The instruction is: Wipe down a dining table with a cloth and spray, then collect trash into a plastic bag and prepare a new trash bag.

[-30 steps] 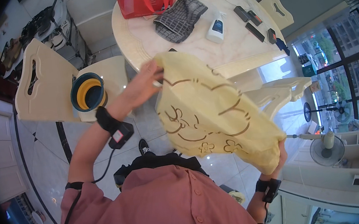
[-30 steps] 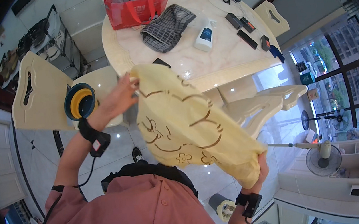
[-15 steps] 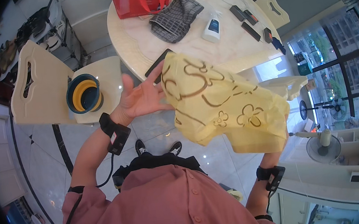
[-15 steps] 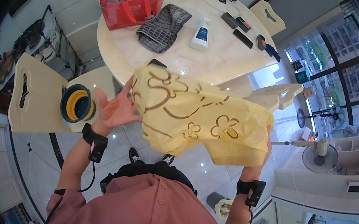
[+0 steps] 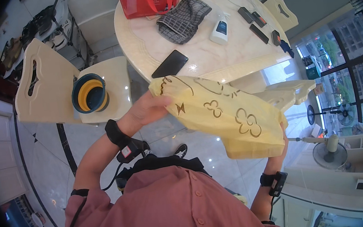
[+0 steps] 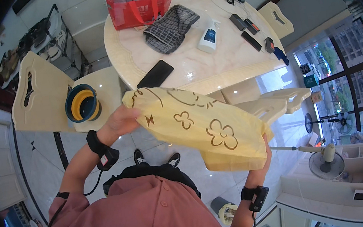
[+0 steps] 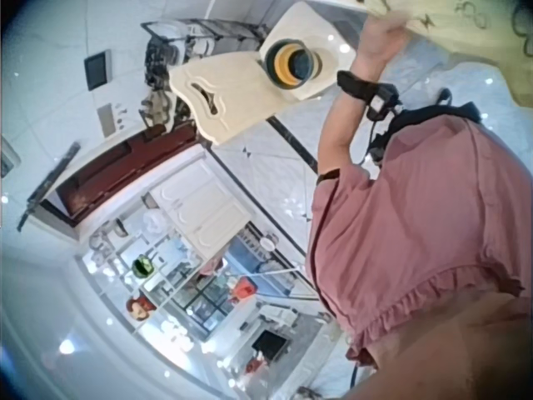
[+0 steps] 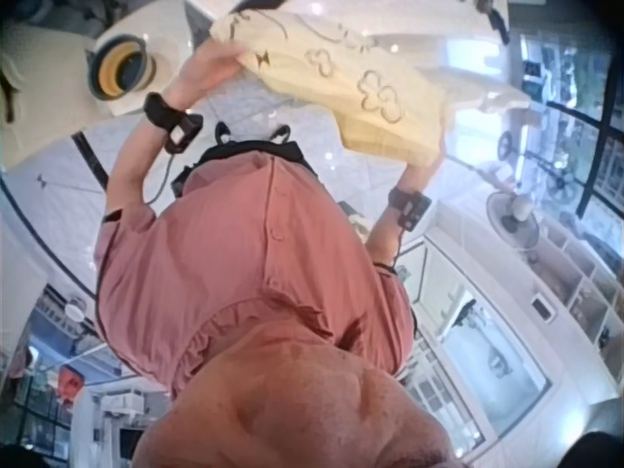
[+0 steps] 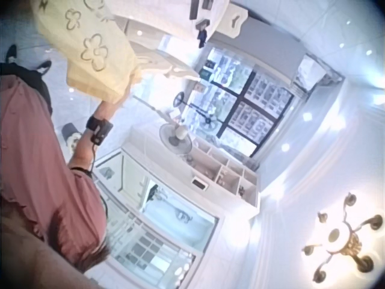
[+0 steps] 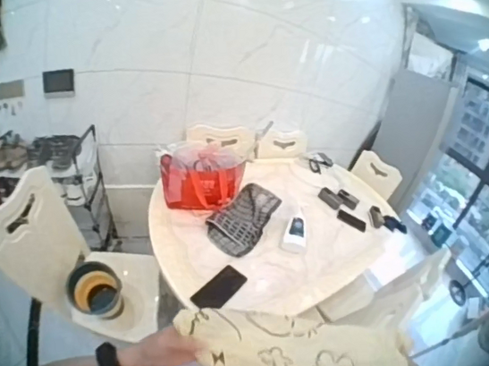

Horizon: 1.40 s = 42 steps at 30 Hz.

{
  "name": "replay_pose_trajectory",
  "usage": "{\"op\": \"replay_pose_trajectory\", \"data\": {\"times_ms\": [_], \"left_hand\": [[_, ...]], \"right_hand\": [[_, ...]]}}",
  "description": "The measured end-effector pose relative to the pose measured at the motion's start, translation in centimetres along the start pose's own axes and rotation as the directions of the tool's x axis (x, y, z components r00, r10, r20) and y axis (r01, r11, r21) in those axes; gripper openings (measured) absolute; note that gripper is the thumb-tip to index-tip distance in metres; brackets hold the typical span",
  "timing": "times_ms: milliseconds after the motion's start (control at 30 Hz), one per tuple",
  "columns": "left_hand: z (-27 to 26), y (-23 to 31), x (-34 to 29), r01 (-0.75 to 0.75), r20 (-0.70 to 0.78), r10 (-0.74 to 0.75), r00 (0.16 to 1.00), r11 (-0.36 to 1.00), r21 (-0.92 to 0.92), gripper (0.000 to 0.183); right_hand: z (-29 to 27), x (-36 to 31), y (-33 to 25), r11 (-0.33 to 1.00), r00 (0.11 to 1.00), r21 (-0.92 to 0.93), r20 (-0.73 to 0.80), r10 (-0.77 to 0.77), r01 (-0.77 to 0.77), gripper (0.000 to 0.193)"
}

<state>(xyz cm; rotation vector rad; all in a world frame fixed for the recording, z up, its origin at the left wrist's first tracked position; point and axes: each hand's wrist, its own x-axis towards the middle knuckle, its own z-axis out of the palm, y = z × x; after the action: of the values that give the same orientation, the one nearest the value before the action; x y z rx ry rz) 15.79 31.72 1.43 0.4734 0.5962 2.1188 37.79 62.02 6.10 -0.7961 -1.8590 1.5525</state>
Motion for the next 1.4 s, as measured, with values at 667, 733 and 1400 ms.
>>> {"op": "replay_pose_trajectory", "data": {"times_ms": [667,733,1400], "left_hand": [[-6.0,6.1,-6.6,0.378,-0.271,-0.280,0.921,0.472,0.797,0.026],[-6.7,5.3,-8.0,0.240,-0.149,-0.195,0.969,0.626,0.742,0.036],[4.2,-3.3,-0.3,0.325,-0.333,-0.022,0.943,0.280,0.903,0.022]], "right_hand": [[-2.9,0.6,1.7,0.697,0.849,0.493,0.212,0.484,-0.521,0.038],[-2.6,1.0,2.6,0.674,0.843,0.514,0.230,0.487,-0.530,0.037],[11.2,-1.7,6.8,0.823,0.714,0.150,0.597,0.366,-0.548,0.031]]}}
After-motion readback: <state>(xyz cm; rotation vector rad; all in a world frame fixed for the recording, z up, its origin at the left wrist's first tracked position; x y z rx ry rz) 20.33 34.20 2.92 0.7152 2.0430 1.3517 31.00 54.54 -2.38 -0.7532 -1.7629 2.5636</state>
